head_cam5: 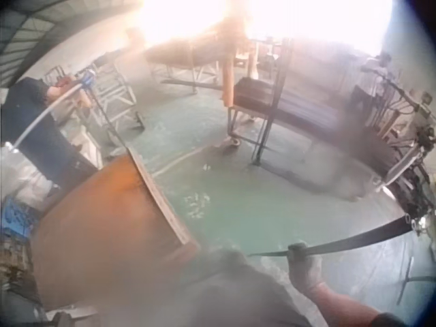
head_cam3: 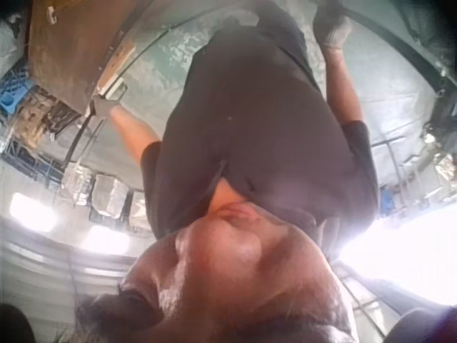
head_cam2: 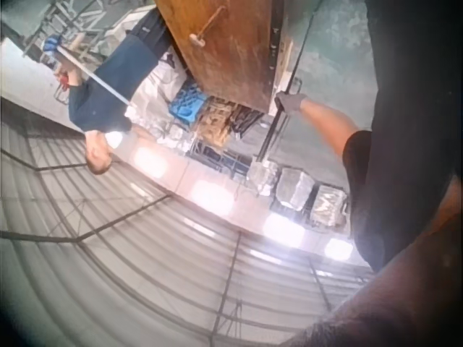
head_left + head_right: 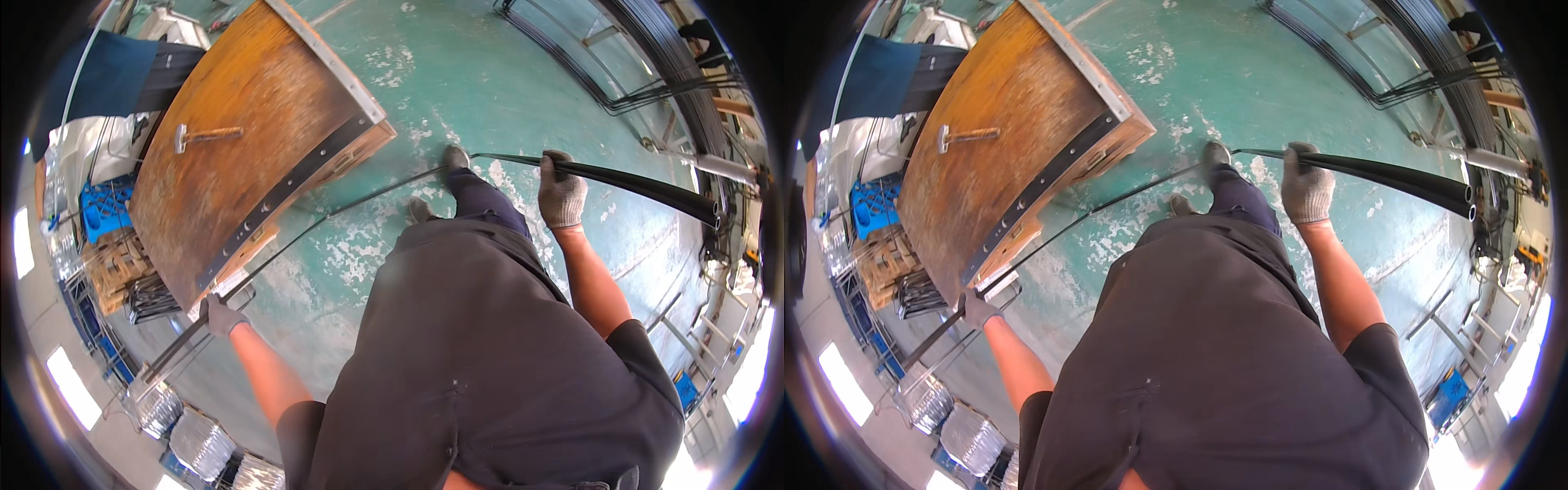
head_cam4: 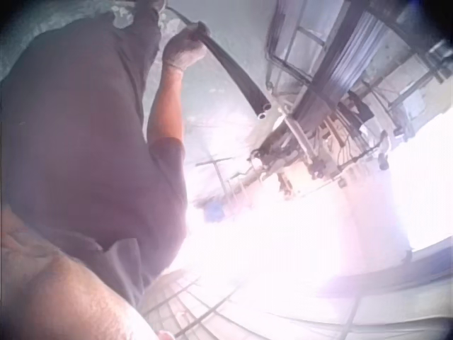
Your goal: The person bends long metal rods by hand using a wooden workbench as a fulcrum, then places the bent rods into a nearby rack. The person repeats this process for several rods.
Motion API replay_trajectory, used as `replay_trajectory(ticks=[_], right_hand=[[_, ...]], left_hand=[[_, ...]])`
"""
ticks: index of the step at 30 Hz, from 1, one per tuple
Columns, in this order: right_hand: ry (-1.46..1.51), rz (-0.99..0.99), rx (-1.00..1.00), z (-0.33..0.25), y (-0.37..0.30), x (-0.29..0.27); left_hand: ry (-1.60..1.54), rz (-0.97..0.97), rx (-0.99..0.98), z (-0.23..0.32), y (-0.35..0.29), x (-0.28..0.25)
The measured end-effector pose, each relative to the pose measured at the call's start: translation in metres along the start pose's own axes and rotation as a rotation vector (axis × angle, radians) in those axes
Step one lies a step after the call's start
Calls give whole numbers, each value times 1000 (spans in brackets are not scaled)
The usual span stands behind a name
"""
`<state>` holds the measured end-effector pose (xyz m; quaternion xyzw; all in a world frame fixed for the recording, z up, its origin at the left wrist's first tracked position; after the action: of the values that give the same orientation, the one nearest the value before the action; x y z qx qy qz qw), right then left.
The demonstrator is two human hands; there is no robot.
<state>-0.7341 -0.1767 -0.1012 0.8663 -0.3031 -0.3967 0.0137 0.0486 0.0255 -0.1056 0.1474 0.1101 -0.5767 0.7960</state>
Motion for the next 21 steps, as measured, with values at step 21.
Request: replay_trajectory(ticks=[21], right_hand=[[-13,-60,-65,7,3,3]], left_hand=[[-60,-343,-11,6,-5,-49]])
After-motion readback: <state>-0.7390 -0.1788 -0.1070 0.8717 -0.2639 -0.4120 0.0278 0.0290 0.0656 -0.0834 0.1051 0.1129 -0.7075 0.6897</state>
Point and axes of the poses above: each hand's wrist, its own y-axis towards the middle knuckle, its own x-axis out of the palm, z = x × y, the point moved 4 cm from there along y, towards the middle knuckle, and after that the axes turned 15 degrees about z, right-handed, at the moved point
